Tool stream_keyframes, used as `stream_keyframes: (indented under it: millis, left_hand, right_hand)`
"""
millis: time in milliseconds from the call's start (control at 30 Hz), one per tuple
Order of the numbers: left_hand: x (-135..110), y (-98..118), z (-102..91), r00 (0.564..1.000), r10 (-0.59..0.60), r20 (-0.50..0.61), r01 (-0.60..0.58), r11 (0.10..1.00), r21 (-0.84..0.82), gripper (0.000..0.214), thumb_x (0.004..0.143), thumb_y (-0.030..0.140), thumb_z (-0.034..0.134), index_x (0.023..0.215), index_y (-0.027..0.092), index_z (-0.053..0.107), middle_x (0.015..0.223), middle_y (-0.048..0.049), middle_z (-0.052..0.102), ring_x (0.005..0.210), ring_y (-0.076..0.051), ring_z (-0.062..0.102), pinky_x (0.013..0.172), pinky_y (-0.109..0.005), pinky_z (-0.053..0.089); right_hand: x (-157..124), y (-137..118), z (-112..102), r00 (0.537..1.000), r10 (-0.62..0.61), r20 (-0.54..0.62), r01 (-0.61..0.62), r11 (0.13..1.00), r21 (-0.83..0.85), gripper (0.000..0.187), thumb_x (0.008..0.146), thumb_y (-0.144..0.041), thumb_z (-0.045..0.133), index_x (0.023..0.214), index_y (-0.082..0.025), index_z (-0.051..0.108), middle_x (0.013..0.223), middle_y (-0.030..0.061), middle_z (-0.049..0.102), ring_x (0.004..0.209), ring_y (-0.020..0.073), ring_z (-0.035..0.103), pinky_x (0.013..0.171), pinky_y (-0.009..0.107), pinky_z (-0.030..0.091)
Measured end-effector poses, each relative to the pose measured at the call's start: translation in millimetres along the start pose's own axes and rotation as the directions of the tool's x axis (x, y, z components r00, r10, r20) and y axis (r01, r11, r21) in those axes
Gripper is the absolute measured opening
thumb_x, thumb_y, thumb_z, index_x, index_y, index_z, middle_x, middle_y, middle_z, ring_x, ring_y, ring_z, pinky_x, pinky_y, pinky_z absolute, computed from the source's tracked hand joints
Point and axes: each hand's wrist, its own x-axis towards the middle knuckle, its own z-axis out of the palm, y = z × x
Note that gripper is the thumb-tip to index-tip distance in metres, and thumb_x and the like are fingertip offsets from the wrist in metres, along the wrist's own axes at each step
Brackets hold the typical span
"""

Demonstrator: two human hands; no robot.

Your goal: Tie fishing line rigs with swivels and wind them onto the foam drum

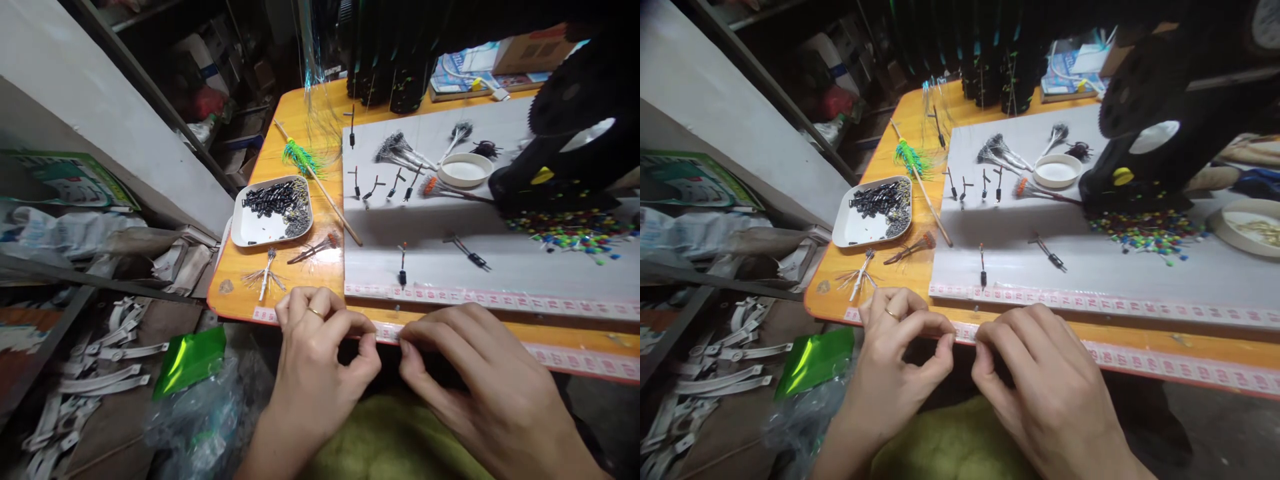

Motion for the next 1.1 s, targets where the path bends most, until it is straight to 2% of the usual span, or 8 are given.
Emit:
stream_keyframes:
  millis: [200,700,933,1033,1100]
  left_hand:
    - [0,1,2.5,1.0,0.003,-0.007,-0.002,1.0,0.018,0.011,0.08,0.011,0.066,0.078,0.021,0.069,0.078,-0.0012,0.063,0.087,-0.023,0.051,0.084,-0.041,0.031]
    - [0,1,3.3,1.0,0.002,-0.003,-0.002,1.0,0.03,0.01,0.081,0.011,0.066,0.078,0.021,0.07,0.078,-0.0014,0.063,0.084,-0.022,0.051,0.082,-0.04,0.03]
    - [-1,0,2.3,0.998,0.029,-0.058,-0.029,1.0,-0.003,0.011,0.08,0.01,0.068,0.077,0.02,0.07,0.076,-0.0009,0.063,0.083,-0.021,0.052,0.083,-0.04,0.032]
    - [-7,4,5.3,0.981,0.091,-0.171,-0.108,0.989,-0.096,0.012,0.077,0.007,0.067,0.077,0.019,0.067,0.076,-0.0018,0.06,0.081,-0.019,0.053,0.08,-0.036,0.039]
    - [-12,10,10.8,0.961,0.127,-0.245,-0.178,0.964,-0.196,0.015,0.075,0.003,0.063,0.078,0.018,0.065,0.075,-0.0021,0.059,0.077,-0.017,0.054,0.074,-0.032,0.045]
  right_hand:
    - [-8,5,-5,1.0,0.028,0.004,-0.028,1.0,-0.006,0.007,0.091,-0.013,0.061,0.09,-0.016,0.056,0.079,0.0048,0.055,0.077,0.0198,0.047,0.072,0.036,0.038]
    - [-12,7,-12,0.999,0.033,-0.015,-0.033,0.999,-0.023,0.007,0.09,-0.007,0.061,0.09,-0.013,0.058,0.079,0.0047,0.053,0.076,0.0178,0.046,0.073,0.034,0.037]
    - [-14,9,-11,0.998,0.049,-0.031,-0.05,0.998,-0.035,0.006,0.091,-0.011,0.061,0.089,-0.016,0.058,0.078,0.0033,0.055,0.076,0.017,0.049,0.072,0.033,0.04]
    - [-21,7,-14,0.99,0.125,-0.067,-0.122,0.991,0.044,0.007,0.09,-0.013,0.06,0.089,-0.019,0.058,0.077,0.0012,0.058,0.072,0.0149,0.055,0.068,0.03,0.044]
    - [-25,1,-16,0.956,0.279,-0.086,-0.254,0.941,0.224,0.008,0.091,-0.014,0.059,0.09,-0.022,0.059,0.079,0.0001,0.063,0.067,0.0127,0.06,0.063,0.025,0.048]
